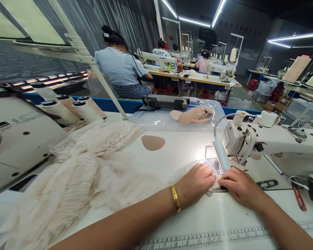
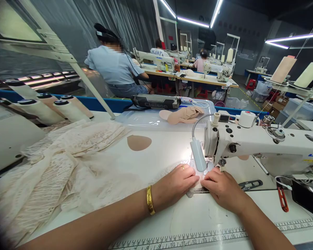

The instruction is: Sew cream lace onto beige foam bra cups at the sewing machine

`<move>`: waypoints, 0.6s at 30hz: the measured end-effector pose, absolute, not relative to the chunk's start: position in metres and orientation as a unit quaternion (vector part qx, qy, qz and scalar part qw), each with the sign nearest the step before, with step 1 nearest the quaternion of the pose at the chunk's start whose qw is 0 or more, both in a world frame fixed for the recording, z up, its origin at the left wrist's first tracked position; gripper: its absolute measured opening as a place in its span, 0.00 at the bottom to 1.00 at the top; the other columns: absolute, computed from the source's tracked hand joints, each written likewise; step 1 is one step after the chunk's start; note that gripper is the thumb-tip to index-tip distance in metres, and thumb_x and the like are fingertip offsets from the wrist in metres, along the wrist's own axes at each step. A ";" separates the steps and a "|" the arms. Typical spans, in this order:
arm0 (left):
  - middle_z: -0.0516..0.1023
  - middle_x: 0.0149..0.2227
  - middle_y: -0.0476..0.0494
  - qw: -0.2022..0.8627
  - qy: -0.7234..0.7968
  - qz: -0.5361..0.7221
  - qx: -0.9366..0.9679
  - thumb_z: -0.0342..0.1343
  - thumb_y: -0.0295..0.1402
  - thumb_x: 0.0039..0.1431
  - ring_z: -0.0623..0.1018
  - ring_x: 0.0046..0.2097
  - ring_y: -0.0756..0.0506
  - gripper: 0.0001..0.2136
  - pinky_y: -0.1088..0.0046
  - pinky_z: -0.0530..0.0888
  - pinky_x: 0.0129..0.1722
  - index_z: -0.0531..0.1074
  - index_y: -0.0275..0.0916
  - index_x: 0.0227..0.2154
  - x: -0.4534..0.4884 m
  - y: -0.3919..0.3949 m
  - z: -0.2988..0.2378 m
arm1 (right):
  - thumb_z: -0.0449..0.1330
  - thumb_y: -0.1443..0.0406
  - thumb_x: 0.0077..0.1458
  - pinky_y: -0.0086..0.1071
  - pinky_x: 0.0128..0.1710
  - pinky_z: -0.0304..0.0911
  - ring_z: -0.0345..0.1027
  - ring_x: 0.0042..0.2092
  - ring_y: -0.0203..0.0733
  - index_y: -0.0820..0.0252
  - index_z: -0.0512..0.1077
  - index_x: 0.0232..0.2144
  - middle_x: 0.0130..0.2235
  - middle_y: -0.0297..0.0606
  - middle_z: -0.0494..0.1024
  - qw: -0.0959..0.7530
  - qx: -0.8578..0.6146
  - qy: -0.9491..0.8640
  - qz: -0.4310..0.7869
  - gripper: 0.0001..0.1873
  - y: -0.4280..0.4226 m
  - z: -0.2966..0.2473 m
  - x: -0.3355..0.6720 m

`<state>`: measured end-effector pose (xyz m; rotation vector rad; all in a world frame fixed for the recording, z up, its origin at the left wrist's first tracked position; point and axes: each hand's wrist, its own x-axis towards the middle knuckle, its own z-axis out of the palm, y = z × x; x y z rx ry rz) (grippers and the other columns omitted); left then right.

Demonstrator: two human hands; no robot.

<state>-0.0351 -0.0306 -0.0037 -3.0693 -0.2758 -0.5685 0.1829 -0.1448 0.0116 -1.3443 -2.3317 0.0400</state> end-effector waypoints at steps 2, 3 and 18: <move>0.73 0.34 0.45 -0.002 -0.090 -0.185 -0.979 0.51 0.24 0.67 0.69 0.35 0.44 0.09 0.65 0.66 0.38 0.68 0.39 0.30 -0.035 -0.031 -0.004 | 0.50 0.77 0.63 0.34 0.37 0.64 0.66 0.40 0.43 0.53 0.76 0.44 0.39 0.38 0.78 0.224 -0.486 -0.845 0.020 0.20 -0.145 0.012 0.183; 0.73 0.35 0.45 -0.008 -0.090 -0.188 -0.978 0.51 0.25 0.68 0.69 0.35 0.44 0.09 0.66 0.67 0.39 0.69 0.38 0.30 -0.035 -0.031 -0.004 | 0.50 0.78 0.63 0.34 0.37 0.64 0.66 0.40 0.43 0.53 0.76 0.44 0.38 0.38 0.78 0.223 -0.486 -0.845 0.022 0.20 -0.145 0.012 0.184; 0.79 0.37 0.45 -0.020 -0.059 -0.169 -0.984 0.57 0.30 0.68 0.77 0.41 0.42 0.04 0.63 0.69 0.46 0.73 0.38 0.36 -0.016 -0.006 0.001 | 0.53 0.75 0.63 0.35 0.33 0.63 0.71 0.43 0.47 0.55 0.74 0.46 0.44 0.41 0.81 0.229 -0.523 -0.820 -0.043 0.16 -0.139 -0.003 0.186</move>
